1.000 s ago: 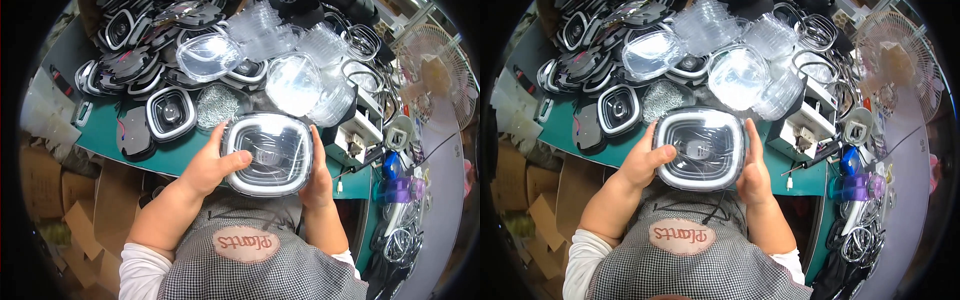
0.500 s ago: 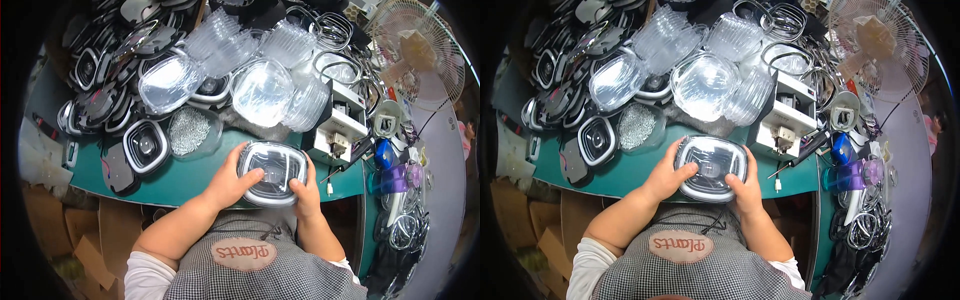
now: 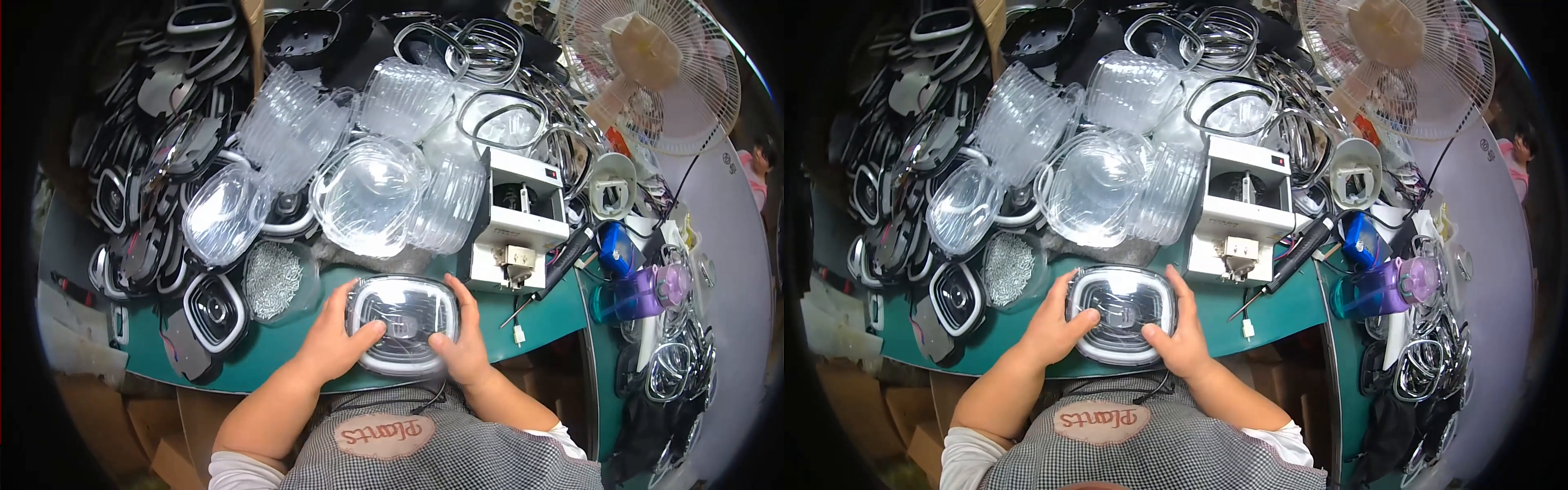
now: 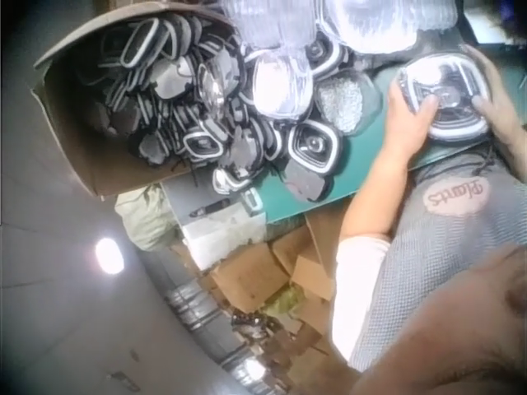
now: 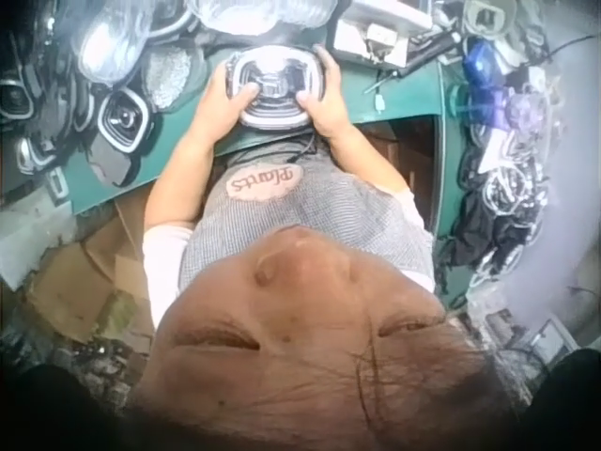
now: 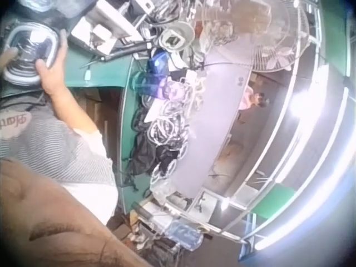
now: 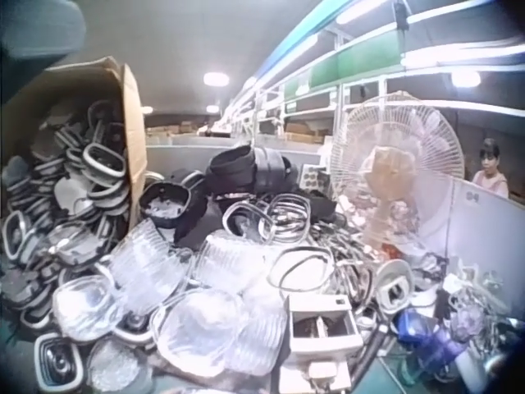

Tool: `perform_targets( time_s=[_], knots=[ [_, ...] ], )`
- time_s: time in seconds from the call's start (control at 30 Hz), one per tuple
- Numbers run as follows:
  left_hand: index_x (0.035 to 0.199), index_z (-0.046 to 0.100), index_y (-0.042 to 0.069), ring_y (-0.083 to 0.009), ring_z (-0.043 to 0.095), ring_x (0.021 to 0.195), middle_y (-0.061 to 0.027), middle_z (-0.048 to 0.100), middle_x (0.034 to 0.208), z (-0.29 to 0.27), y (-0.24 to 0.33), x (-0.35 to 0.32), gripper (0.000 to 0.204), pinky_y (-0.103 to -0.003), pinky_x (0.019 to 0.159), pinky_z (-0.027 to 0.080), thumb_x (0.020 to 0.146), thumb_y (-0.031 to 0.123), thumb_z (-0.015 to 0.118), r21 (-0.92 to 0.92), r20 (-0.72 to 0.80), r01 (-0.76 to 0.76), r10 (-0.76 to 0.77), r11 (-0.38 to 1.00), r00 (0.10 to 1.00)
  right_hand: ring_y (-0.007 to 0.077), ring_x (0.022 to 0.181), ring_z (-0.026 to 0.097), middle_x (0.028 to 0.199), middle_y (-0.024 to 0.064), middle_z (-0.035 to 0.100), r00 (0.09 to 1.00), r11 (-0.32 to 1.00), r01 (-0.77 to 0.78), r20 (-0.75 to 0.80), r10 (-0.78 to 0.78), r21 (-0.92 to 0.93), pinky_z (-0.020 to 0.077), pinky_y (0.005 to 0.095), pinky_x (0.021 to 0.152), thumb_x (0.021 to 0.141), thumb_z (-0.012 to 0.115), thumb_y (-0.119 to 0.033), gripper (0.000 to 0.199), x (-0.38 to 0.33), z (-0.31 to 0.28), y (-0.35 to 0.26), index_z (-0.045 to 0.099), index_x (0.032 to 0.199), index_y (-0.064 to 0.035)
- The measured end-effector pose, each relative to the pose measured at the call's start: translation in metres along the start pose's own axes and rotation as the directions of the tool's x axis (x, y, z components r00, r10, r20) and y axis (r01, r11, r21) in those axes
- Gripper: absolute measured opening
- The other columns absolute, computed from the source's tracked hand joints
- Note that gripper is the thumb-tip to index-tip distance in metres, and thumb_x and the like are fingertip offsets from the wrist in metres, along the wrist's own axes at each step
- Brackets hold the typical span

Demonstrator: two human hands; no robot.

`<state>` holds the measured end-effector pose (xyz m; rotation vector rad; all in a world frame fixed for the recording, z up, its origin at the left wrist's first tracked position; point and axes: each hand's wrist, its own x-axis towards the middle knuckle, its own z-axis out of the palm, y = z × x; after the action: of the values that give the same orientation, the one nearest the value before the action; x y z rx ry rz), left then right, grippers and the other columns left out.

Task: The person assembles a circular LED light fixture by attaching a plastic lens to an LED housing with screws, using an electric screwdriver.

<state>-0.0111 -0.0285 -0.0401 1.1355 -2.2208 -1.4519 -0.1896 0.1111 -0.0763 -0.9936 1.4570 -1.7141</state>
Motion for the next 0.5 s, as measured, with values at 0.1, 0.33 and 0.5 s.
perform_targets(
  time_s=[0.1,0.33,0.5],
  knots=[
    [0.134,0.049,0.004,-0.0336,0.055,0.117,-0.0200,0.055,0.125,-0.019,0.023,0.000,0.069,-0.041,0.099,0.044,0.078,0.033,0.076,0.301,-0.056,-0.096,0.118,0.949,0.991,0.0327,0.139,0.034,0.150,0.0240,0.031,0.994,0.991,0.099,0.045,-0.095,-0.095,0.0253,0.0427,0.114,0.082,0.071,-0.030,0.081,0.002,-0.009,0.019,0.031,0.146,0.0004],
    [0.097,0.070,0.003,-0.0237,0.064,0.079,-0.0094,0.066,0.085,-0.039,0.156,0.068,0.024,-0.032,0.068,0.049,0.077,0.015,0.074,0.224,-0.077,-0.604,0.631,0.765,0.772,0.0348,0.141,0.030,0.152,0.0229,0.030,0.992,0.989,0.091,0.100,-0.080,-0.119,0.0239,0.0434,0.115,0.081,0.072,-0.026,0.076,0.007,-0.017,0.013,0.038,0.143,-0.0002],
    [0.107,0.070,0.002,-0.0242,0.067,0.095,-0.0125,0.071,0.102,0.020,0.228,0.177,0.032,-0.033,0.083,0.051,0.087,0.027,0.066,0.232,0.117,-0.569,0.559,0.789,0.821,0.0374,0.140,0.033,0.151,0.0242,0.032,0.992,0.993,0.083,0.099,-0.075,-0.089,0.0264,0.0440,0.114,0.080,0.073,-0.025,0.073,0.009,-0.015,0.011,0.041,0.142,-0.0015]
  ],
)
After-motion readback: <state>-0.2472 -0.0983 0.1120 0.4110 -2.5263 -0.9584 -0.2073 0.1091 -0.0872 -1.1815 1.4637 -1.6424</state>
